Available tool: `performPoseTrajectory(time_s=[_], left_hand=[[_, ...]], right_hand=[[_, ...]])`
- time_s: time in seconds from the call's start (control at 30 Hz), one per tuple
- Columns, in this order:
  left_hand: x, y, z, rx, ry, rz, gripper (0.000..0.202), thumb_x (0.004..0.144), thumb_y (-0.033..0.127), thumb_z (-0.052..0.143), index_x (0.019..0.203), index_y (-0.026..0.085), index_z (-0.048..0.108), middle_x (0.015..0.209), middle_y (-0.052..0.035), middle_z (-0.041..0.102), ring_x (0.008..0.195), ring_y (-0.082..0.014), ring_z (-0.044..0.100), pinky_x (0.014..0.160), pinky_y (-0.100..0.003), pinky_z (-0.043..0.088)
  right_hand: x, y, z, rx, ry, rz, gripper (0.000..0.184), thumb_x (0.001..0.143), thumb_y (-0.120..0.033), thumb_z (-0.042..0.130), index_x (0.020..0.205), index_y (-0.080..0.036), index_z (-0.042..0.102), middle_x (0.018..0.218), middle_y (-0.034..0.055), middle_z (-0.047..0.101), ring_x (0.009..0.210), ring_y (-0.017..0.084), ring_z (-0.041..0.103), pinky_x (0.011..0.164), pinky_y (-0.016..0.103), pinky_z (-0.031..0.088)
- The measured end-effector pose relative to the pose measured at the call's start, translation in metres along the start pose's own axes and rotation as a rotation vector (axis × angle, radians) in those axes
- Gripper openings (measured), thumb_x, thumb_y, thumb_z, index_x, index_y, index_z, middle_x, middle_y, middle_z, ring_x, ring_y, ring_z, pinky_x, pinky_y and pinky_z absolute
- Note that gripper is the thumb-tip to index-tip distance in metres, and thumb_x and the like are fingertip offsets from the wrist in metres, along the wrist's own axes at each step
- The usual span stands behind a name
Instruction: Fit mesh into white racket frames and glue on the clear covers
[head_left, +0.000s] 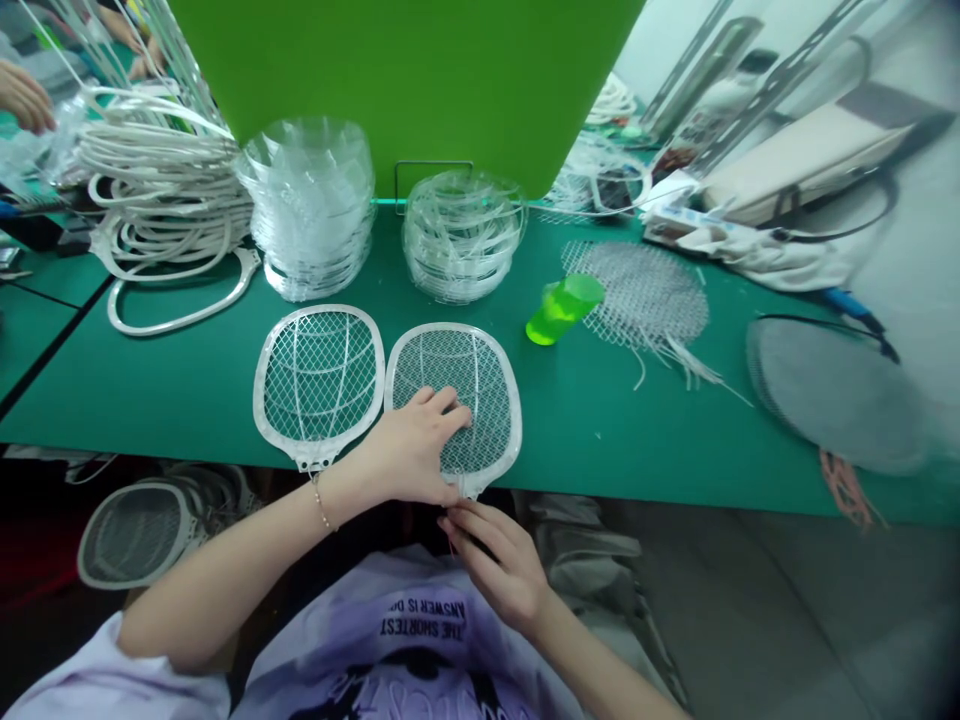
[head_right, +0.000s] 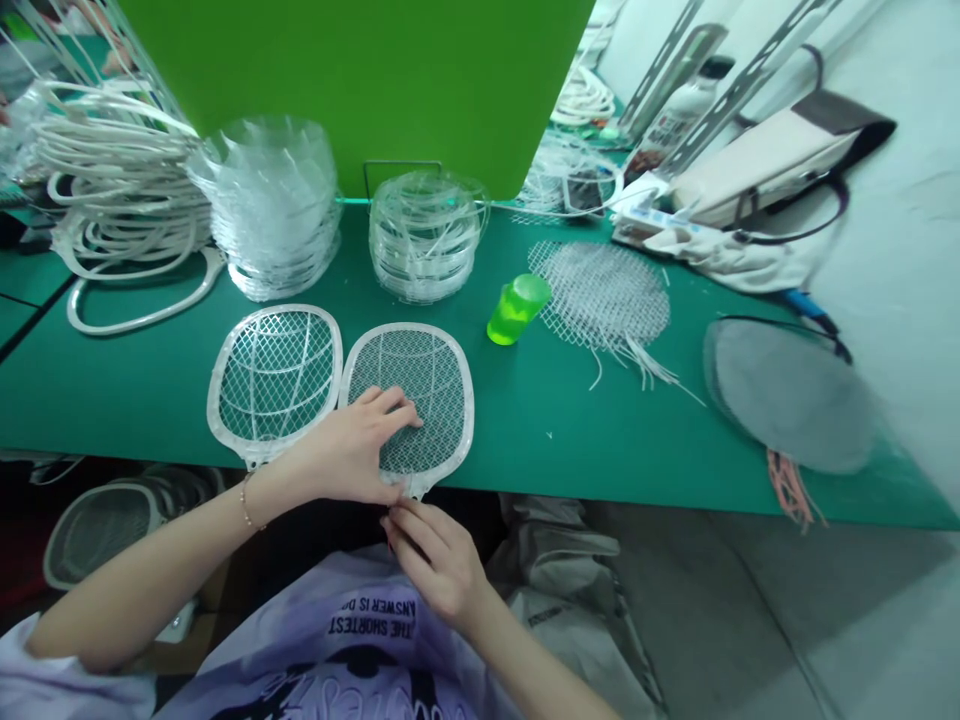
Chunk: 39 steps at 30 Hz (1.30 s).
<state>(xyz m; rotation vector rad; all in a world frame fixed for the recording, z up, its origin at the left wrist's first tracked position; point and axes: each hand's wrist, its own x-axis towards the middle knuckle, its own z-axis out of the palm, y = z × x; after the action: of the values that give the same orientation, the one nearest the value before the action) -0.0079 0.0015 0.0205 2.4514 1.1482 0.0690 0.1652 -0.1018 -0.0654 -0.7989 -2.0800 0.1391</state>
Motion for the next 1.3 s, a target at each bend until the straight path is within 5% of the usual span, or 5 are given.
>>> performPoseTrajectory(time_s=[0.47, 0.87, 1.1, 1.2, 1.3], left_hand=[[0.0, -0.001, -0.001, -0.019, -0.041, -0.001, 0.059, 0.068, 0.036, 0.075, 0.12, 0.015, 0.056, 0.119, -0.0091, 0.054, 0.105, -0.0275, 0.051, 0.083, -0.038, 0.052], [0.001, 0.0, -0.001, -0.01, -0.046, -0.012, 0.058, 0.067, 0.035, 0.076, 0.118, 0.016, 0.057, 0.121, -0.0095, 0.055, 0.106, -0.0284, 0.052, 0.087, -0.039, 0.05], [-0.005, -0.018, -0.01, -0.297, -0.006, 0.041, 0.065, 0.08, 0.05, 0.074, 0.132, 0.018, 0.053, 0.13, -0.0115, 0.059, 0.119, -0.0308, 0.056, 0.096, -0.042, 0.049], [-0.029, -0.039, -0.027, -0.542, 0.225, -0.02, 0.045, 0.095, 0.045, 0.058, 0.135, 0.024, 0.054, 0.135, -0.0086, 0.06, 0.124, -0.0246, 0.058, 0.104, -0.039, 0.046], [-0.076, -0.057, -0.042, -0.526, 0.79, -0.257, 0.027, 0.096, 0.036, 0.059, 0.119, 0.024, 0.065, 0.12, -0.0069, 0.068, 0.113, -0.0225, 0.064, 0.098, -0.037, 0.05]], right_hand=[[-0.001, 0.005, -0.007, -0.05, -0.062, -0.098, 0.018, 0.092, -0.002, 0.057, 0.086, -0.012, 0.071, 0.092, 0.0099, 0.077, 0.098, 0.019, 0.072, 0.083, 0.031, 0.062], [0.025, 0.015, -0.022, -0.084, -0.347, -0.302, 0.031, 0.093, -0.002, 0.047, 0.075, -0.014, 0.068, 0.086, 0.0071, 0.073, 0.088, 0.016, 0.069, 0.08, 0.028, 0.057], [0.069, -0.037, -0.057, 0.088, -0.456, 0.038, 0.017, 0.093, -0.026, 0.055, 0.094, -0.017, 0.069, 0.097, 0.0089, 0.074, 0.089, 0.02, 0.068, 0.085, 0.035, 0.057], [0.092, -0.056, -0.033, 0.109, -0.329, 0.16, 0.01, 0.089, -0.02, 0.058, 0.094, -0.017, 0.066, 0.09, 0.0074, 0.072, 0.081, 0.018, 0.066, 0.073, 0.032, 0.056], [0.117, -0.065, 0.034, -0.056, -0.304, 0.198, 0.024, 0.088, -0.02, 0.06, 0.109, -0.01, 0.066, 0.104, 0.014, 0.072, 0.096, 0.025, 0.065, 0.082, 0.039, 0.055]])
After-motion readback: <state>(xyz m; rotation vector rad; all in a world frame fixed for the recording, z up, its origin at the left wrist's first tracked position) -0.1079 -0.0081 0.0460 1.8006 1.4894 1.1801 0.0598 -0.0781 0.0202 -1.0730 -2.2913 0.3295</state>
